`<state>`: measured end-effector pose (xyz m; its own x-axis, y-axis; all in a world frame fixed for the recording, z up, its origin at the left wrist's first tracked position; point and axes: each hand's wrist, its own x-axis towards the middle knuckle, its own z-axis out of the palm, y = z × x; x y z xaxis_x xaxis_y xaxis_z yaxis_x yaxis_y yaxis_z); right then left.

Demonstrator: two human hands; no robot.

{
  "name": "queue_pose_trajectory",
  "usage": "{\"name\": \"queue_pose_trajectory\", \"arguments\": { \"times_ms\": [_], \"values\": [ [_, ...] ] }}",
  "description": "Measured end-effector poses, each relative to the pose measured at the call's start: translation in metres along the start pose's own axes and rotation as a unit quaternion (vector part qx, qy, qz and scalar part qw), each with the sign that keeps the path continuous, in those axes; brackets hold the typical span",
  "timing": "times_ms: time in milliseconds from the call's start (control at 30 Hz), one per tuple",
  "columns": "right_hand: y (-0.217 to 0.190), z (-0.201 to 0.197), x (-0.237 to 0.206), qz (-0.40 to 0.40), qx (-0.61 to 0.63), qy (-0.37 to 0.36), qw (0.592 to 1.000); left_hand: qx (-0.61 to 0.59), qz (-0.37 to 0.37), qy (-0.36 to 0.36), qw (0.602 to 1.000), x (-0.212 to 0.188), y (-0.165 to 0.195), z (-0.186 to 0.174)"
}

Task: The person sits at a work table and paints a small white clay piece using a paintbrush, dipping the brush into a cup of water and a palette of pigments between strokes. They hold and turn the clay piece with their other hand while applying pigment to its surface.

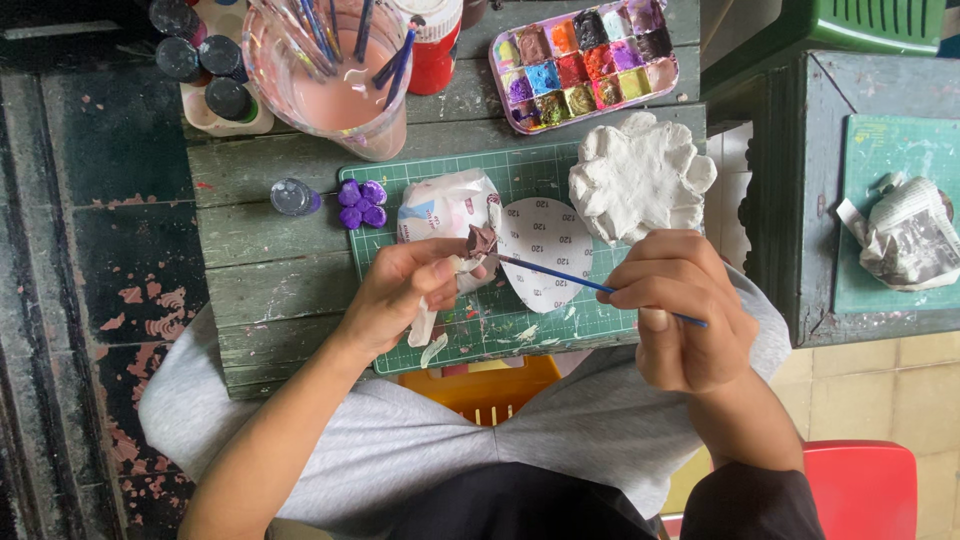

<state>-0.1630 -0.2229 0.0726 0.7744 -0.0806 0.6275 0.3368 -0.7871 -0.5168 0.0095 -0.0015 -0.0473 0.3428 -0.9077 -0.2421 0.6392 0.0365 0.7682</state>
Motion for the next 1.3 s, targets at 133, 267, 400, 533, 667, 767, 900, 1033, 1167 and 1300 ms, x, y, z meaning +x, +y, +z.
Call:
{"name": "queue_pose_trajectory", "arguments": {
  "times_ms": [133,267,400,533,667,767,900,1033,1167,1300],
  "values": [
    [0.005,-0.001,0.000,-0.003,0.019,0.000,1.000,-0.013,-0.012,0.001,1.000,0.000,0.003,0.001],
    [0.008,0.000,-0.001,-0.018,0.033,0.005,0.999,-0.050,-0.032,0.010,0.998,0.000,0.006,0.001],
    [0.009,0.001,-0.002,-0.012,0.037,0.007,0.999,-0.063,-0.045,-0.016,0.997,-0.002,0.009,0.000],
    [0.008,-0.001,-0.003,-0.007,0.032,0.018,0.999,-0.059,-0.054,-0.015,0.997,-0.003,0.010,0.001],
    [0.006,-0.002,-0.004,-0.022,0.037,0.003,0.999,-0.055,-0.033,-0.004,0.998,-0.001,0.010,0.003],
    [0.004,-0.002,-0.002,-0.013,0.034,-0.004,0.999,-0.047,-0.026,-0.010,0.999,-0.001,0.010,0.002],
    [-0.001,-0.005,0.001,-0.015,0.027,0.000,1.000,-0.011,-0.013,0.002,1.000,-0.001,0.008,0.001],
    [-0.005,-0.006,0.003,-0.018,0.005,-0.017,1.000,0.050,0.019,0.028,0.998,-0.001,0.005,0.004],
    [-0.014,-0.011,0.002,-0.020,-0.017,-0.041,0.999,0.185,0.078,0.075,0.977,-0.003,0.006,0.007],
    [-0.018,-0.010,0.004,-0.059,-0.050,-0.090,0.993,0.232,0.106,0.110,0.961,-0.003,0.005,0.013]
  ]
}}
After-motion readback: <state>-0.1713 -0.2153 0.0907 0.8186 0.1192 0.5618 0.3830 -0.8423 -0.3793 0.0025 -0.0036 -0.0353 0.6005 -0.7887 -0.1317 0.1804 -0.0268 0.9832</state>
